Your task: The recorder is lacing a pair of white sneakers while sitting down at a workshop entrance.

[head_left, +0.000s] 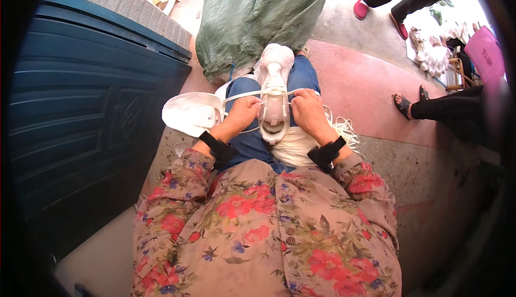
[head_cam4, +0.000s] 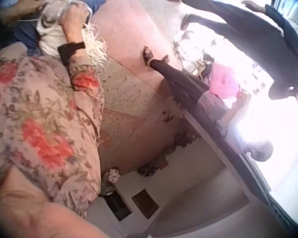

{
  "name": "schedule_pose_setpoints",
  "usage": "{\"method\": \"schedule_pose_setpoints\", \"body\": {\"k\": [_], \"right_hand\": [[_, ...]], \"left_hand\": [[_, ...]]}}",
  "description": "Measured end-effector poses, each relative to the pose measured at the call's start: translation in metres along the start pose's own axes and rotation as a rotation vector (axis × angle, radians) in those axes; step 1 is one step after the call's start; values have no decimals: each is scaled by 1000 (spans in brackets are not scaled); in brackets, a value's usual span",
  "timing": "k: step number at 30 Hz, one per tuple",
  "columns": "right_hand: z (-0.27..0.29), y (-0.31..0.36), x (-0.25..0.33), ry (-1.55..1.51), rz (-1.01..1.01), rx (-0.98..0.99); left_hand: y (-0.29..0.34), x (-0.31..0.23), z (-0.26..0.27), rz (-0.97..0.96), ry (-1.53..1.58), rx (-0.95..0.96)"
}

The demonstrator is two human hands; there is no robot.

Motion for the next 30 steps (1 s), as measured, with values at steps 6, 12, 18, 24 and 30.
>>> {"method": "schedule_pose_setpoints", "body": {"k": [6,12,18,24,30], "right_hand": [[-13,-5,-4,68,-27,-20],[-19,-15,2,189,57,34],[-18,-20,7,243,105,92],[-15,-14,0,191,-13,-75],[-14,-14,1,252,-47,-24]], "left_hand": [[-7,12,0,-17,-31,-190],[-13,7,0,-200,-266,-408],[-9,-6,-8,-294,-581,-484],[-17,-10,-14,-505,-824,-414],[3,-21,-13,-626,-915,-729]]}}
Point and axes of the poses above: each hand's wrist, its own y-axis away from the middle knuckle, its own z-axis out of the back of the hand, x = y × z, the point moved 3 cm from there along -y, towards the middle knuckle, and after that the axes turned 11 degrees about z, right-handed, at the moved point
